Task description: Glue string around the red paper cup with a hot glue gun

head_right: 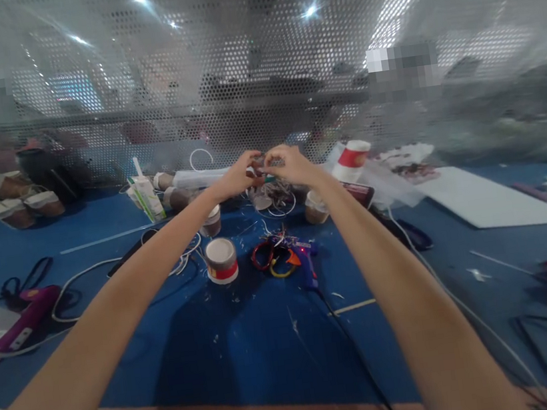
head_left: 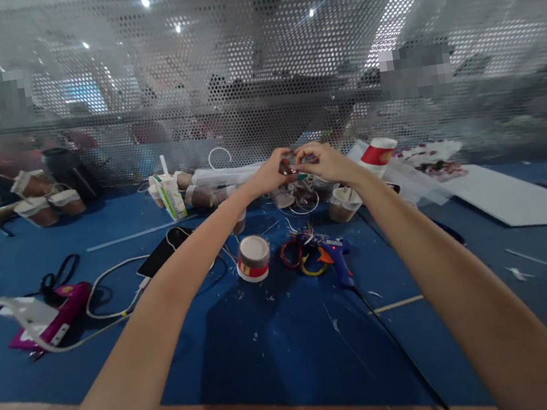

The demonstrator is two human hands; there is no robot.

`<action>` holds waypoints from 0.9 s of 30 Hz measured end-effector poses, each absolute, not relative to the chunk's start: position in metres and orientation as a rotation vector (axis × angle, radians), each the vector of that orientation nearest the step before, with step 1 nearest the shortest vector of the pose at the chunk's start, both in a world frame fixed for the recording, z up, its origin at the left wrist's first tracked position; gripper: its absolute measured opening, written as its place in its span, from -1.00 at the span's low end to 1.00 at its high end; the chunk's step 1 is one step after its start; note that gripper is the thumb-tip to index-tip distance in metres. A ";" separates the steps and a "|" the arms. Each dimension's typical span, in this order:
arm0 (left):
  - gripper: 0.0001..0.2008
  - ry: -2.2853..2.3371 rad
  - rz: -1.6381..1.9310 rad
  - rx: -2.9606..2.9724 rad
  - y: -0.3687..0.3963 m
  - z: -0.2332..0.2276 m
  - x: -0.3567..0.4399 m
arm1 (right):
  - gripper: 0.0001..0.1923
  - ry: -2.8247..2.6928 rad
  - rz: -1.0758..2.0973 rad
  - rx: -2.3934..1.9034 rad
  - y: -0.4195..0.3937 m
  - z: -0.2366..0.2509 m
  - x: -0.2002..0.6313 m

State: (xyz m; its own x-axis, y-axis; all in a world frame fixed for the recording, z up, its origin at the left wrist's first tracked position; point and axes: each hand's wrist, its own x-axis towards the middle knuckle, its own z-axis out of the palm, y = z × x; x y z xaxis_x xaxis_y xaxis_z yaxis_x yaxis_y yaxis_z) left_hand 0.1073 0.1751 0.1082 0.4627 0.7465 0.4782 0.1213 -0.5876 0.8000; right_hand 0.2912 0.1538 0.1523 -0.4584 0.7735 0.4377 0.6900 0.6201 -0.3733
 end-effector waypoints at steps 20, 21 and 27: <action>-0.61 0.726 1.289 1.997 0.177 0.116 0.101 | -0.47 -1.846 0.784 -0.968 0.152 0.109 0.281; -0.61 0.735 1.307 2.008 0.176 0.118 0.101 | -0.52 -1.841 0.773 -0.984 0.155 0.107 0.276; -0.55 0.727 1.311 1.958 0.169 0.128 0.094 | -0.71 -1.824 0.625 -1.111 0.179 0.101 0.273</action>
State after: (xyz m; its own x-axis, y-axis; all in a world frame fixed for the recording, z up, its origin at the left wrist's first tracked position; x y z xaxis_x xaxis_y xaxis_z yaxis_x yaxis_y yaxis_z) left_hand 0.0941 0.1687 0.1280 0.3419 0.7492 0.5672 0.0844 -0.6256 0.7755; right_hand 0.2730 0.1785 0.1008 -0.2075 0.8811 0.4250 0.4355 0.4722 -0.7664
